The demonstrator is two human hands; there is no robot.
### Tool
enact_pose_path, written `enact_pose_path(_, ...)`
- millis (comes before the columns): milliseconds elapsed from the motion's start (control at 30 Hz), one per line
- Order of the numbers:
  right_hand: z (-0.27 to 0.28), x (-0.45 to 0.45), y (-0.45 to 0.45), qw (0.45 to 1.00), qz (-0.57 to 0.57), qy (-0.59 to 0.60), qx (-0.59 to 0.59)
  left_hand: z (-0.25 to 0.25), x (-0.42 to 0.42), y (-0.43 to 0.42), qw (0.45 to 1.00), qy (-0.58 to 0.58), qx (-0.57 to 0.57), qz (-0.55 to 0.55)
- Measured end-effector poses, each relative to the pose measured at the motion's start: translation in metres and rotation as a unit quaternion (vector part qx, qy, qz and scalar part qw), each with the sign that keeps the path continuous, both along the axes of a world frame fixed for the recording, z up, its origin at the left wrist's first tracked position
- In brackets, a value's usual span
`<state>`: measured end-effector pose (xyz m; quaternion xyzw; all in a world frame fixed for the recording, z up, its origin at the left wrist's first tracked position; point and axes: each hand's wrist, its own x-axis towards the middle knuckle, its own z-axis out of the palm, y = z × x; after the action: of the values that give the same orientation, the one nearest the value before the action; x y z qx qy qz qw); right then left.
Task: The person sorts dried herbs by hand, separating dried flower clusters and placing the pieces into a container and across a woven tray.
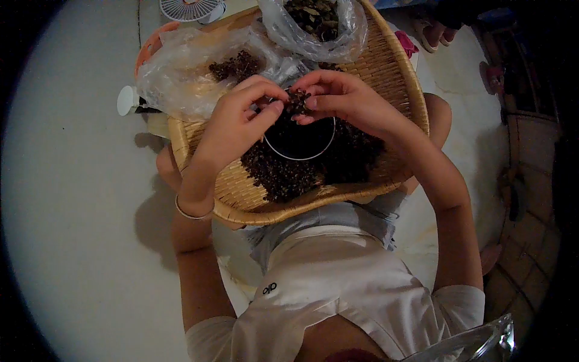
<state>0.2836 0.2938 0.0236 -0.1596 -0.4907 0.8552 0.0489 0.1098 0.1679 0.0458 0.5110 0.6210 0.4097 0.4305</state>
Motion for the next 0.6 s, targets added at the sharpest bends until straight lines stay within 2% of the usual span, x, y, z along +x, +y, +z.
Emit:
enact_pose_path(267, -0.001, -0.001, 0.0, 1.0, -0.009, 0.001, 0.006, 0.007, 0.008, 0.0, 0.998, -0.057, -0.003, 0.026)
enact_pose_path(333, -0.002, -0.001, 0.0, 1.0, -0.009, 0.0, 0.005, 0.005, 0.008, 0.0, 0.995, 0.011, 0.083, 0.052)
enact_pose_path(367, -0.002, -0.001, 0.0, 1.0, -0.01, 0.0, 0.005, 0.005, 0.008, 0.0, 0.995, 0.011, 0.084, 0.052)
enact_pose_path(433, -0.004, 0.0, 0.0, 1.0, -0.015, -0.005, 0.015, 0.005, 0.008, -0.001, 0.985, 0.122, 0.12, 0.018)
enact_pose_path(600, -0.006, -0.002, -0.001, 0.999, -0.037, -0.007, 0.015, 0.007, 0.012, 0.0, 0.975, 0.184, 0.124, 0.017)
